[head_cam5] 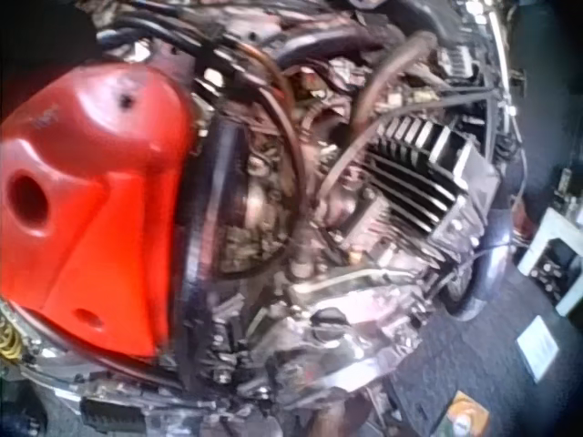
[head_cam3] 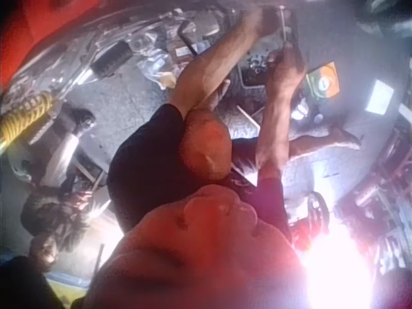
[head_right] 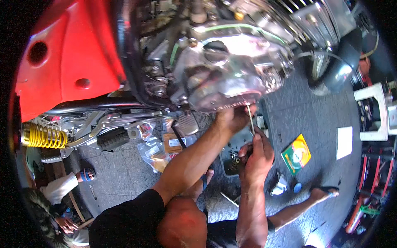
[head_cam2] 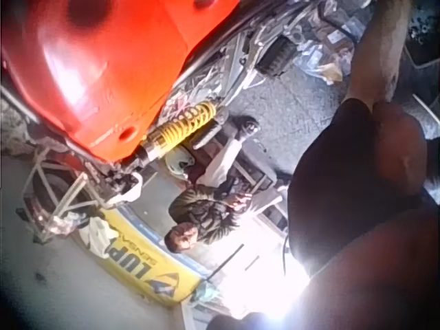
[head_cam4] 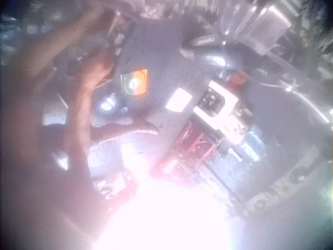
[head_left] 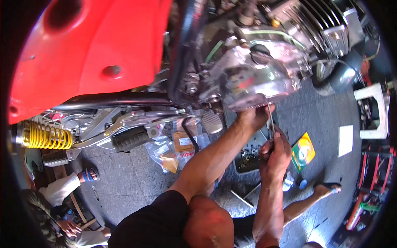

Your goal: The person works on the engine area of a motorcycle, handling various small screws and bolts from a parts tray and using a t-handle wrench to tighten them onto the engine case.

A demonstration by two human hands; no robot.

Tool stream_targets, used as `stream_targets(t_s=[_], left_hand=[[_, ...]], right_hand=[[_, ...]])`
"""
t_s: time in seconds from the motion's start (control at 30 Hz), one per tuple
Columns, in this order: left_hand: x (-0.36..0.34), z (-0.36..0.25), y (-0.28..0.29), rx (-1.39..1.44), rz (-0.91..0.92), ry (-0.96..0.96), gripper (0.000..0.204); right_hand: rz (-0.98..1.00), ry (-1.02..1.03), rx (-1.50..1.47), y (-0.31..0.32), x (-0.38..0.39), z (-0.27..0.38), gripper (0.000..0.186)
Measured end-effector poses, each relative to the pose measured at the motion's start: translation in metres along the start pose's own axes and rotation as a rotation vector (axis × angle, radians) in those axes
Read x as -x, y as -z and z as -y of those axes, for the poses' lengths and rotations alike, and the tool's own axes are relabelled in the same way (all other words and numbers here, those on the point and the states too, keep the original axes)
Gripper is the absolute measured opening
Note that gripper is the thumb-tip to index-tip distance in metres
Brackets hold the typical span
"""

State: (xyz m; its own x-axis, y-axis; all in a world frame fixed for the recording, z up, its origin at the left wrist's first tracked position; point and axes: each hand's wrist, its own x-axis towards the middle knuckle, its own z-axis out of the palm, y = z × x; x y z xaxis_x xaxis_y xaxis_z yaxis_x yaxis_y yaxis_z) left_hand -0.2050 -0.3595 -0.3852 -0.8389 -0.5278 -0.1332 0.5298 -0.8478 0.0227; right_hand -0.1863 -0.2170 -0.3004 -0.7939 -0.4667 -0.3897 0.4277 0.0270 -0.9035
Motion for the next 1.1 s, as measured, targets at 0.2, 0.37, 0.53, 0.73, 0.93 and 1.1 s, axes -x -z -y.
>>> stream_targets(t_s=[0.2,0.37,0.53,0.73,0.93,1.1], left_hand=[[0.010,-0.008,-0.025,0.087,-0.015,0.012,0.031],[0.008,-0.006,-0.021,0.029,-0.065,-0.015,0.034],[0.013,-0.009,-0.034,0.152,-0.043,0.042,0.024],[0.012,-0.003,-0.029,0.045,-0.133,-0.078,0.020],[0.019,0.005,-0.027,-0.267,-0.223,-0.340,0.017],[0.025,0.008,-0.031,-0.414,-0.285,-0.355,0.016]], right_hand=[[0.033,0.516,0.544,0.000,0.007,-0.001,0.037],[0.013,0.234,0.284,0.007,-0.001,0.002,0.043],[0.004,-0.069,-0.020,0.015,-0.015,-0.005,0.049],[-0.117,1.002,0.895,0.023,-0.014,-0.019,0.018],[-0.145,0.481,0.636,0.005,-0.007,-0.012,0.023],[0.264,-0.108,-0.299,0.010,-0.002,0.005,0.039]])
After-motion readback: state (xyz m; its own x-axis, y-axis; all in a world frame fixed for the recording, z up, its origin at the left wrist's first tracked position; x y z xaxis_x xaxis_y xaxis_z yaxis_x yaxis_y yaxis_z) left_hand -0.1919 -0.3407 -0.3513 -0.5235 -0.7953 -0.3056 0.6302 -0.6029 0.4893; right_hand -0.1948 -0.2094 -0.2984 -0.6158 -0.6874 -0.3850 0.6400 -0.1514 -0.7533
